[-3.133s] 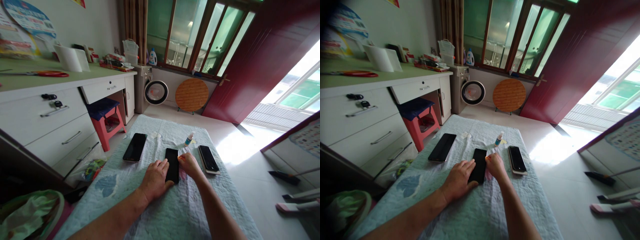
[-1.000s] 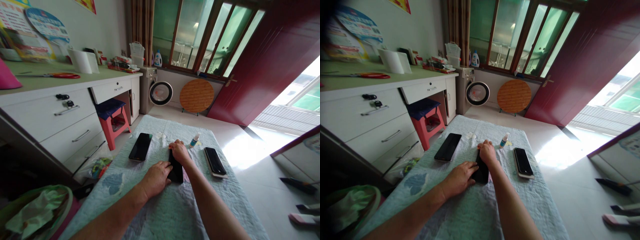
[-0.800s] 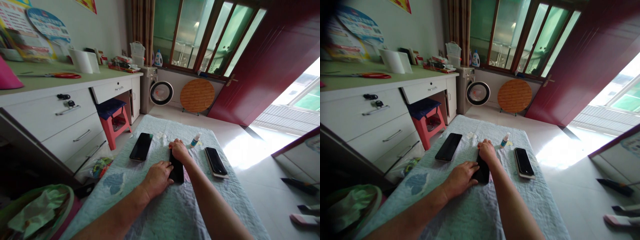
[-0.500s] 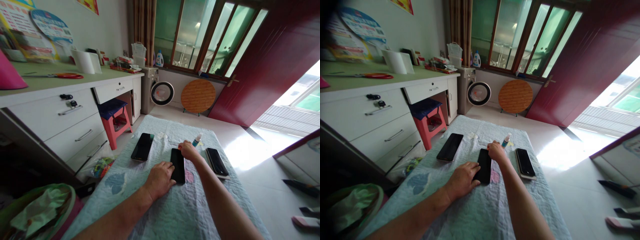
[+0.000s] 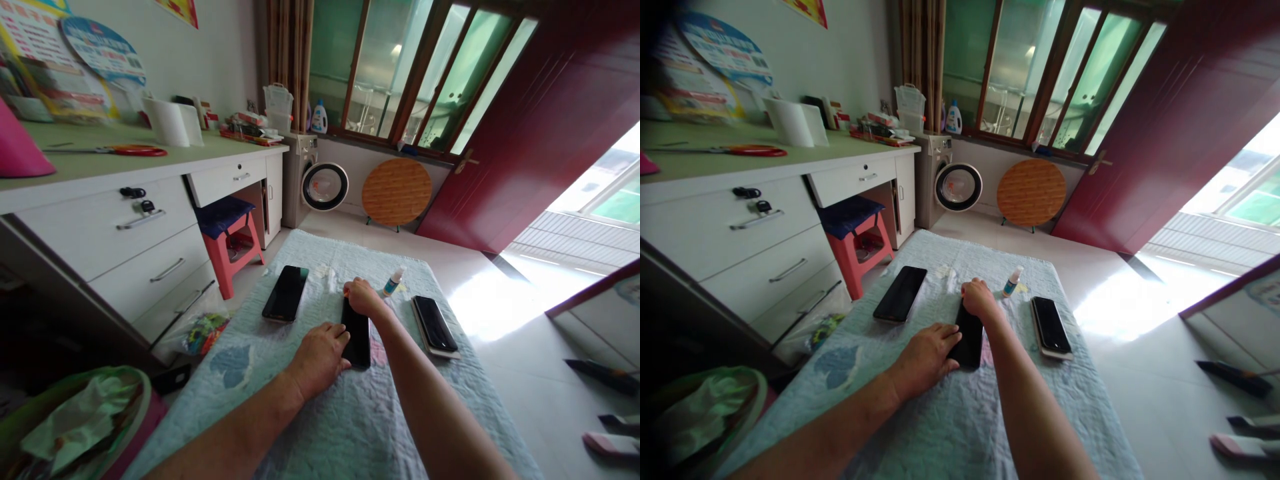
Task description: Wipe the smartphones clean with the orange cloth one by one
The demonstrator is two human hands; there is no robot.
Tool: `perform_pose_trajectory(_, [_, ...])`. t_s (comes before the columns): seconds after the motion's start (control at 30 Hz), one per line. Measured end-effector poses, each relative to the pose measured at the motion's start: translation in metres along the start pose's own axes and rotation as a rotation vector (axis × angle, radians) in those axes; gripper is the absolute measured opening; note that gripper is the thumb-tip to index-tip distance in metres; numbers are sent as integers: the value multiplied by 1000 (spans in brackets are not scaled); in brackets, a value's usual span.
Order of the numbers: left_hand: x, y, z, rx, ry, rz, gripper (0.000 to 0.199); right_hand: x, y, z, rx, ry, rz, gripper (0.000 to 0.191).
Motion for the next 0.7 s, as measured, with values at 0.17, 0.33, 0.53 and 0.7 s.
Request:
perform_pose_trajectory(0.17, [-5,1,0,-43,-7,37,43,-4,-16,12,-60,46,0,27])
perform_pose_trajectory(0.33, [-8,1,1,-63,-2,75,45,-9,-27,32,-163,103,1,25])
perform_pose_trajectory(0.53, [-7,1,2,-69,18,57,40,-9,-41,54,-248,88,18,15])
perform_pose_trajectory(0.7, [-7,5,4,-76,23,15,40,-9,-37,48,-232,81,37,19])
Point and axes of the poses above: each hand's wrist, its own z-axis away from the middle knuckle, its own x-axis out of the palm, y = z × x, the point moved 9 cm from there along -z, towards the middle knuckle, and after that the axes turned 15 degrees about z, right-handed, at the moved point
